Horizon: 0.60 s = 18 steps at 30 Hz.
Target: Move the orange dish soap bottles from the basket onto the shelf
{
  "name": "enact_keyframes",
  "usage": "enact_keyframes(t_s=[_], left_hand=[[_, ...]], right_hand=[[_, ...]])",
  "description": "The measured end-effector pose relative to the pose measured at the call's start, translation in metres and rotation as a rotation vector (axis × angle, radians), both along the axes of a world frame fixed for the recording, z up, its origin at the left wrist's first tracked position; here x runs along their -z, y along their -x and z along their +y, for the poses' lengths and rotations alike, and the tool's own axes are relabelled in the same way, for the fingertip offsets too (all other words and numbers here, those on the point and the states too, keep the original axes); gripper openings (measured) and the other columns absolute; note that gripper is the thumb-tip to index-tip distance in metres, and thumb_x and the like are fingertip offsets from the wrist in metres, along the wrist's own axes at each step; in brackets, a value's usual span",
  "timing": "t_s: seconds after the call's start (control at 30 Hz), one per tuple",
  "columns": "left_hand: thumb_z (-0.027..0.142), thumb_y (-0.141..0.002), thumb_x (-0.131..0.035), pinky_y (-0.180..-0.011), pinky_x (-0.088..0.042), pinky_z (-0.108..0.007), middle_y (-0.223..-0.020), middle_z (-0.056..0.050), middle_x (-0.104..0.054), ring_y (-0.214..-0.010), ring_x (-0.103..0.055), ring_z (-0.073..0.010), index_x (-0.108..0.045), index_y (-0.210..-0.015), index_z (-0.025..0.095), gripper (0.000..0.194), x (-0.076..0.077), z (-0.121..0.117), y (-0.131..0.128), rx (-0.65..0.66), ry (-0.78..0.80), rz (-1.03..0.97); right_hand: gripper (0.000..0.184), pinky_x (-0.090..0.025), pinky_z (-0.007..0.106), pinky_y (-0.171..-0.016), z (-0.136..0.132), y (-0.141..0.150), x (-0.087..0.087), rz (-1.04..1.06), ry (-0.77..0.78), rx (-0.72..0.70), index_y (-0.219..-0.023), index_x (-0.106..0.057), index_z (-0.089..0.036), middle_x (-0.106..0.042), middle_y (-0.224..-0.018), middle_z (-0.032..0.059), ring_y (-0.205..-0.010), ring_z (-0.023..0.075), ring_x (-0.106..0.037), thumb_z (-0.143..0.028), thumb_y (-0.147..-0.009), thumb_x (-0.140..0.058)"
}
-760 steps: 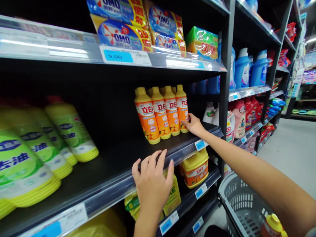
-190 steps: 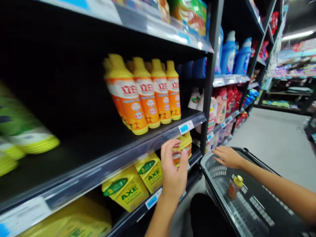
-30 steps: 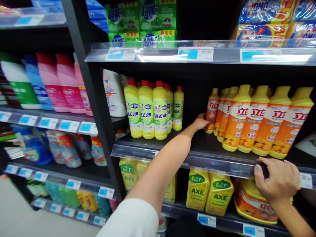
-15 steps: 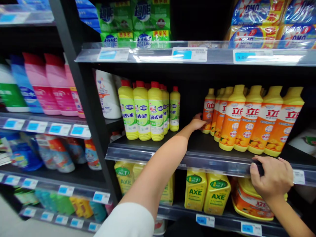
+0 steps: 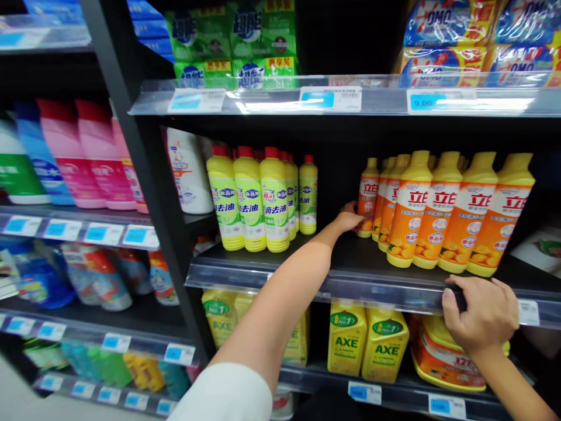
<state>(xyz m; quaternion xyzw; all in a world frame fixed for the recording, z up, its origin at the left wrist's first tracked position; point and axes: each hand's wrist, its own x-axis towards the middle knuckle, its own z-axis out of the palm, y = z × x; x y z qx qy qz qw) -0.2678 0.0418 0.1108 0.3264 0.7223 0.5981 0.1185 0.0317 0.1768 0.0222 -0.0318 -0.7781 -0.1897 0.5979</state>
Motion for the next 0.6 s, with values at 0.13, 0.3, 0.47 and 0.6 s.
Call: enact_keyframes(t_s=[0.13, 0.3, 0.47, 0.6], left_hand=[[0.034, -0.086, -0.083, -0.07, -0.064, -0.034, -0.131, -0.017, -0.071, -0.097, -0.076, -0.0269, -0.052, -0.14, 0.016, 0.064, -0.0013, 0.0005, -0.001, -0.01, 0.007, 0.008], [0.035, -0.085, -0.084, -0.069, -0.063, -0.032, -0.126, -0.016, -0.073, -0.097, -0.076, -0.0266, -0.054, -0.138, 0.016, 0.064, -0.0017, 0.0005, -0.0014, -0.027, 0.018, 0.017], [0.035, -0.086, -0.083, -0.067, -0.062, -0.031, -0.128, -0.017, -0.072, -0.093, -0.076, -0.025, -0.053, -0.139, 0.016, 0.063, -0.0007, 0.0, -0.0012, -0.018, 0.022, 0.024], [0.035, -0.087, -0.082, -0.068, -0.062, -0.03, -0.127, -0.016, -0.072, -0.091, -0.075, -0.0232, -0.054, -0.139, 0.017, 0.061, 0.0005, 0.0002, -0.0005, -0.014, 0.019, 0.038]], right_hand=[[0.021, -0.046, 0.048, -0.094, 0.0001, 0.0001, 0.0007, -0.007, 0.013, 0.005, -0.094, -0.066, -0.017, -0.073, -0.083, 0.0105, -0.076, 0.0276, -0.066, -0.032, -0.099, -0.051], [0.021, -0.046, 0.048, -0.094, 0.0002, 0.0001, 0.0011, -0.005, 0.009, 0.008, -0.095, -0.065, -0.017, -0.073, -0.083, 0.0107, -0.076, 0.0277, -0.065, -0.032, -0.099, -0.051], [0.022, -0.046, 0.049, -0.094, -0.0001, -0.0002, 0.0019, -0.014, 0.014, 0.01, -0.094, -0.066, -0.017, -0.072, -0.083, 0.0112, -0.076, 0.0279, -0.066, -0.032, -0.099, -0.05], [0.022, -0.046, 0.048, -0.095, 0.0001, -0.0002, 0.0025, -0.013, 0.02, 0.013, -0.095, -0.066, -0.016, -0.072, -0.083, 0.0112, -0.077, 0.0276, -0.065, -0.032, -0.099, -0.051]])
